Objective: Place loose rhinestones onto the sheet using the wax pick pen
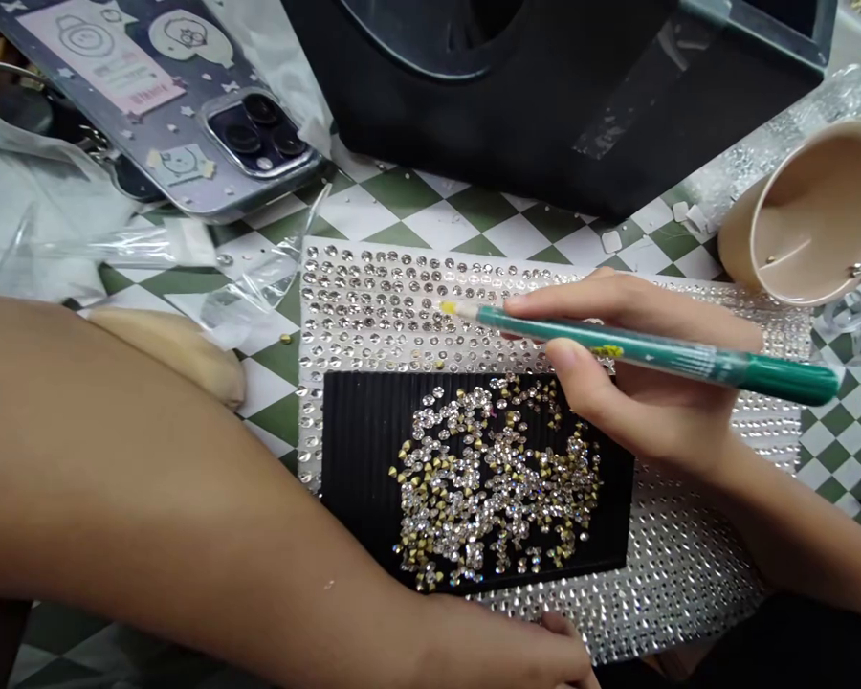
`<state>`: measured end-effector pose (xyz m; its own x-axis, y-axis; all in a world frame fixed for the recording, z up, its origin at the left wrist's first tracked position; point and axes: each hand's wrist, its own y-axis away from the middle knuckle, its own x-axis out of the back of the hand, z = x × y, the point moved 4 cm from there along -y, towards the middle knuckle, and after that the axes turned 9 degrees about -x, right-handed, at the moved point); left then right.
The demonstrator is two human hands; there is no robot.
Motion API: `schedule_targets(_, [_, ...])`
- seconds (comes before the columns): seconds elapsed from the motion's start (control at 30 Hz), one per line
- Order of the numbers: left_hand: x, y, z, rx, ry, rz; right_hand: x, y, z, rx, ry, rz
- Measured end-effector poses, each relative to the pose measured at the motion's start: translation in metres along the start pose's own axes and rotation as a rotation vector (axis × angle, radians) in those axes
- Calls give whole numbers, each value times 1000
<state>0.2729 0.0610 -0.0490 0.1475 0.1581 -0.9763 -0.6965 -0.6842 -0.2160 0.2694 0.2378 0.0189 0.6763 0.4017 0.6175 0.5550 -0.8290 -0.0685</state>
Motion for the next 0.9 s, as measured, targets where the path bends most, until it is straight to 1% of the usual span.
schedule_targets(0.07, [1,-2,-6,40,29,-42,-2,-1,0,30,43,25])
schedule_targets(0.13, [3,-2,-10,49,73,-38,-4,-2,2,19,69,23])
schedule_targets(0.27, [4,1,-14,5,164,24,-4,-1,5,5,78,13])
schedule_targets(0.37, [5,3,-15,-10,203,45,-5,0,6,1,87,0])
schedule_targets(0.47, [7,1,-15,-9,269,75,-4,1,7,12,49,20])
schedule_targets(0.6, [8,2,-18,14,416,96,-4,0,7,48,5,34])
schedule_targets(0.73, [13,5,-25,-14,485,120,-3,1,9,82,0,35])
schedule_targets(0.83, [19,5,-34,7,502,93,-4,2,10,92,2,-11])
schedule_targets(0.87, [21,4,-37,4,617,85,-4,2,11,91,1,-40])
schedule_targets(0.9, [23,3,-38,-13,810,78,-5,3,11,89,3,-69])
